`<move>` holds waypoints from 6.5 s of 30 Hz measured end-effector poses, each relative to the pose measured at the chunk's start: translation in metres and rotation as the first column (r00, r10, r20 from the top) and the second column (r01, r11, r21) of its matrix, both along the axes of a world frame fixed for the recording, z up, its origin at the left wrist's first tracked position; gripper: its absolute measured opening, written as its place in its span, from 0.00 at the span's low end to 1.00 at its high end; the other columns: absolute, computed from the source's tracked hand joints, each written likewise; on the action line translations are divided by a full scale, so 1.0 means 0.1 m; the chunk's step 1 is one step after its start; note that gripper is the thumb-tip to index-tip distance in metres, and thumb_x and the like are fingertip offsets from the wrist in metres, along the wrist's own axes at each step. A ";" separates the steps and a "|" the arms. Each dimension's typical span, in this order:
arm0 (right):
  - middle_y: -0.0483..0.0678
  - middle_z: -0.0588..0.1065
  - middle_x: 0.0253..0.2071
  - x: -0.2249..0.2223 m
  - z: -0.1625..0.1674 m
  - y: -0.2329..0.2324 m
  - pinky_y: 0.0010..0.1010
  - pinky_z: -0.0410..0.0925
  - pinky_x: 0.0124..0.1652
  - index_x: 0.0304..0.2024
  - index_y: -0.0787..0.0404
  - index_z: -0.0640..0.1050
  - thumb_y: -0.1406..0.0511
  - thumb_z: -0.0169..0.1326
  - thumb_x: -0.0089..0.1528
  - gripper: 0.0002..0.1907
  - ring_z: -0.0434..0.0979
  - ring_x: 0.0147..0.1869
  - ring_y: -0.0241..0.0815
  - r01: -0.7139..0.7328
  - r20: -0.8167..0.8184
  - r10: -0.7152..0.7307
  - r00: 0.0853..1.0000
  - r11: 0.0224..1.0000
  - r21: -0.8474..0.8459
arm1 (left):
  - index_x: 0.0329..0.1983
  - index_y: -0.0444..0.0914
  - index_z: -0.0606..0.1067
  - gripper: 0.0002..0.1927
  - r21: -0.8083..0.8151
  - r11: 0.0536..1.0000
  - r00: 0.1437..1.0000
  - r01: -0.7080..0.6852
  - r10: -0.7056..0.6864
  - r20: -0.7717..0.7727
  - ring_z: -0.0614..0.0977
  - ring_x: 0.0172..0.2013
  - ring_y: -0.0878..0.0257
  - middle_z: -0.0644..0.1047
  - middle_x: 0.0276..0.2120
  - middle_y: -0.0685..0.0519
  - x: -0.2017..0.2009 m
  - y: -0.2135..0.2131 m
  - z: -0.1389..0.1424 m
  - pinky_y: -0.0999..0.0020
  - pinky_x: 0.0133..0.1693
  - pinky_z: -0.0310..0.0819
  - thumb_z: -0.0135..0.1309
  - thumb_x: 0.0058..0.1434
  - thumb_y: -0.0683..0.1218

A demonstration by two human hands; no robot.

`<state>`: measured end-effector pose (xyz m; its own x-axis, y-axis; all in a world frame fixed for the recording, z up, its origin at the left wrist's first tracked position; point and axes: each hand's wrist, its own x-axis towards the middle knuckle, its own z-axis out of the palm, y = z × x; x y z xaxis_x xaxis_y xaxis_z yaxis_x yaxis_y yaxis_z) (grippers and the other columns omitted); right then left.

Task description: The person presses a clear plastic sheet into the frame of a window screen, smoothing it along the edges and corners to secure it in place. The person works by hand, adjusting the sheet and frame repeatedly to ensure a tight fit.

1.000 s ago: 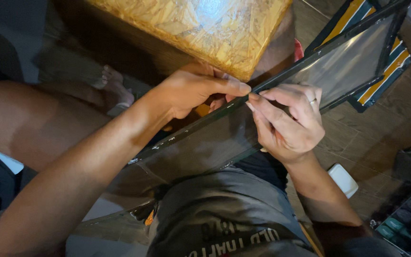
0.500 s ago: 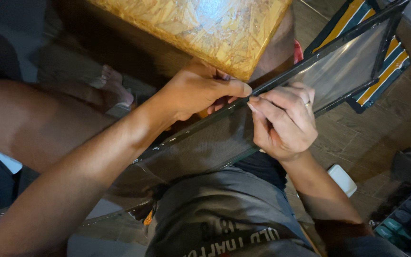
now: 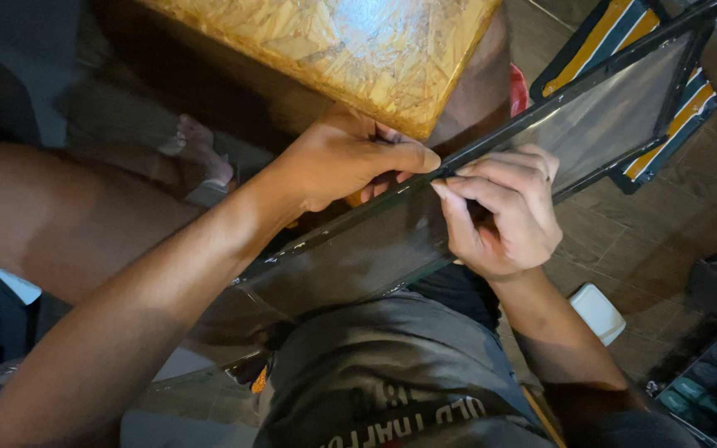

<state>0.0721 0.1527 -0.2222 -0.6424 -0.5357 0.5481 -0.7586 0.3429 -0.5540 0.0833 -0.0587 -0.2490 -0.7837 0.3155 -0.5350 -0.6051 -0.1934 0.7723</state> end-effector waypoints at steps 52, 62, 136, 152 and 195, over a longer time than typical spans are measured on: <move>0.49 0.76 0.42 -0.11 0.16 0.03 0.42 0.64 0.48 0.43 0.65 0.83 0.76 0.71 0.55 0.14 0.77 0.46 0.48 -0.125 -0.065 0.131 0.989 0.988 0.086 | 0.26 0.37 0.81 0.09 0.152 0.988 0.999 -0.036 0.040 -0.020 0.75 0.18 0.69 0.75 0.20 0.56 0.05 -0.04 -0.01 0.73 0.21 0.67 0.61 0.58 0.46; 0.49 0.75 0.42 -0.11 0.19 0.02 0.43 0.65 0.50 0.44 0.64 0.83 0.76 0.70 0.56 0.15 0.77 0.47 0.49 -0.120 -0.047 0.129 0.991 0.980 0.156 | 0.29 0.36 0.81 0.09 0.213 0.976 0.996 -0.053 0.067 -0.059 0.74 0.20 0.69 0.75 0.21 0.56 0.07 -0.05 -0.03 0.73 0.23 0.65 0.58 0.60 0.46; 0.54 0.77 0.36 -2.08 1.45 -1.82 0.31 0.66 0.37 0.39 0.70 0.83 0.78 0.68 0.54 0.12 0.74 0.37 0.45 0.086 -0.097 -0.073 0.993 0.987 0.138 | 0.29 0.35 0.86 0.12 -0.301 0.952 0.913 -0.045 -0.083 -0.399 0.75 0.19 0.76 0.81 0.18 0.57 -2.24 -1.71 1.39 0.73 0.21 0.70 0.59 0.57 0.49; 0.54 0.77 0.36 -2.09 1.33 -1.82 0.33 0.69 0.37 0.39 0.71 0.82 0.80 0.67 0.52 0.13 0.75 0.38 0.48 0.099 -0.188 -0.077 0.979 0.989 0.111 | 0.29 0.35 0.85 0.12 -0.305 0.950 0.895 -0.068 -0.077 -0.439 0.75 0.20 0.77 0.80 0.18 0.57 -2.22 -1.71 1.33 0.74 0.22 0.70 0.59 0.58 0.48; 0.52 0.78 0.36 -2.08 1.28 -1.77 0.30 0.71 0.38 0.41 0.70 0.83 0.79 0.68 0.56 0.12 0.78 0.40 0.45 0.095 -0.214 -0.077 0.974 0.993 0.075 | 0.30 0.36 0.85 0.11 -0.295 0.952 0.876 -0.084 -0.071 -0.478 0.76 0.20 0.75 0.81 0.18 0.55 -2.21 -1.67 1.36 0.75 0.23 0.72 0.58 0.58 0.48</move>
<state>-0.1363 -0.0246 -0.0944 -0.5635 -0.5335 0.6307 -0.8204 0.4509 -0.3516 -0.1375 -0.2258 -0.1135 -0.9672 0.1958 -0.1616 -0.1466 0.0892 0.9852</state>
